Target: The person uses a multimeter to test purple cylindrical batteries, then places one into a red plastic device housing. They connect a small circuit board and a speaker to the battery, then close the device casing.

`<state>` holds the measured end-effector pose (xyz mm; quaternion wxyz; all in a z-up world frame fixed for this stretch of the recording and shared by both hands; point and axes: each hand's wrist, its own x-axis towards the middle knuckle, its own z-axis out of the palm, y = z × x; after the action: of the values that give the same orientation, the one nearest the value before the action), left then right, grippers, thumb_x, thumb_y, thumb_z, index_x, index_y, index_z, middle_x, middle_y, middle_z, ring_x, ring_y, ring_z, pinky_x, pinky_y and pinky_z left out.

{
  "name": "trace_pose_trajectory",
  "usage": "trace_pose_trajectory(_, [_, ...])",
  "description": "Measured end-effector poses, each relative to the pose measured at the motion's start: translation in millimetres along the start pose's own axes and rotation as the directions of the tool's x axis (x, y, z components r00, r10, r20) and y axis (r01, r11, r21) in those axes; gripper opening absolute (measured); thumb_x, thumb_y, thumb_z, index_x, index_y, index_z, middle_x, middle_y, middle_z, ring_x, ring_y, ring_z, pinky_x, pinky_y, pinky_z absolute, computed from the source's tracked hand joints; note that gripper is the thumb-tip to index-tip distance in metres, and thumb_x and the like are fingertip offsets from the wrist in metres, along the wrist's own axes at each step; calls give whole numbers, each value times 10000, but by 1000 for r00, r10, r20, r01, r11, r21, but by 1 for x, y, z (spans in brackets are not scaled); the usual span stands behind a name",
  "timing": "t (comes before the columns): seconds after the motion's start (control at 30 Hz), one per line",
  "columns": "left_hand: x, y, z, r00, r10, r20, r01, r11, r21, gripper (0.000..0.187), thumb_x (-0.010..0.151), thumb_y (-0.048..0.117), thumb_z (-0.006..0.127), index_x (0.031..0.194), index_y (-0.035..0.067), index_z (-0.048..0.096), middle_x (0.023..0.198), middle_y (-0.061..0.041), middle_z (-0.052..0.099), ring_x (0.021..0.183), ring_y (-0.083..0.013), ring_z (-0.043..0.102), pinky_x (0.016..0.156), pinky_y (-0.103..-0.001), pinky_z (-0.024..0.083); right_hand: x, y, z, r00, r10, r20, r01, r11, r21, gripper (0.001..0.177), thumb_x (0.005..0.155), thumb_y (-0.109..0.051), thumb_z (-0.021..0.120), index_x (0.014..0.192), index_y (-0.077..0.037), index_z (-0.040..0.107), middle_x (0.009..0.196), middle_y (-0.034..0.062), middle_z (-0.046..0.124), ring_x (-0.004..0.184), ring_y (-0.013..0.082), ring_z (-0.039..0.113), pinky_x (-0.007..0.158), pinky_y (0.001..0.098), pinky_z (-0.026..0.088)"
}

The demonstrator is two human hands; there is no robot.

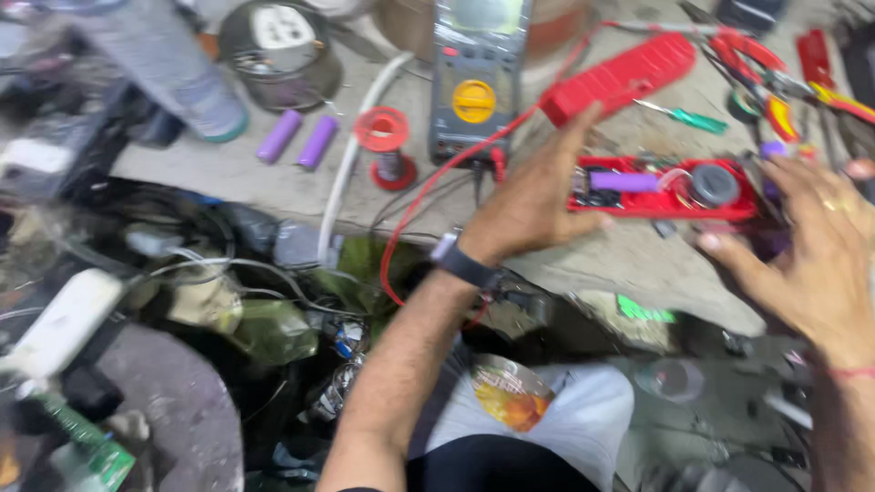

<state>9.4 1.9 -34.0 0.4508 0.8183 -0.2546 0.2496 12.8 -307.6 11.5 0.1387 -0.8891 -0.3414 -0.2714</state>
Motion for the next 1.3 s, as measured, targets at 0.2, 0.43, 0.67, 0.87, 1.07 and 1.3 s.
trace_pose_trajectory(0.2, [-3,-1,18,999,-46,20,46,999,13,1162,725,334,870,1607,6,188,1550,-304,459,1425,-426,505,1212,-452,411,-40,42,55,940,325,102,-327,776,540,767,854,-357,822,1436,16,488,1251,195,609,1105,308,602,971,429,504])
trace_pose_trajectory(0.43, [-1,5,8,990,-141,21,141,990,-19,1211,700,334,876,1618,50,141,1401,-263,599,1299,-424,593,1113,-480,465,-77,123,98,804,562,192,-587,702,404,556,984,-277,835,1302,24,493,1123,168,625,910,262,651,788,410,551])
trace_pose_trajectory(0.67, [3,4,3,989,-147,-34,141,980,-142,1287,699,267,882,1631,33,28,1303,-223,680,1249,-393,649,1124,-459,481,-87,139,106,957,287,53,-279,845,456,266,1115,-116,748,1171,16,524,1021,111,643,952,162,650,942,281,524])
trace_pose_trajectory(0.87, [4,8,0,988,-142,-62,129,976,-172,1290,704,248,896,1628,15,27,1291,-219,691,1278,-372,645,1161,-459,467,-94,155,102,946,299,122,-322,835,446,142,1165,-6,664,1176,11,524,996,117,619,924,155,650,915,272,536])
trace_pose_trajectory(1.07, [2,10,0,982,-154,-113,134,976,-171,1287,710,249,893,1640,17,34,1396,-293,594,1267,-365,652,1133,-452,507,-99,183,106,934,332,132,-357,874,329,152,1248,-91,516,1179,38,557,982,90,602,861,146,562,855,267,489])
trace_pose_trajectory(1.3, [5,15,-1,973,-205,-103,191,973,-131,1276,708,259,881,1641,16,44,1292,-268,642,1264,-384,643,1124,-461,500,-67,194,120,884,438,165,-459,743,488,317,1259,-226,383,1341,13,575,881,49,466,722,131,356,678,272,317])
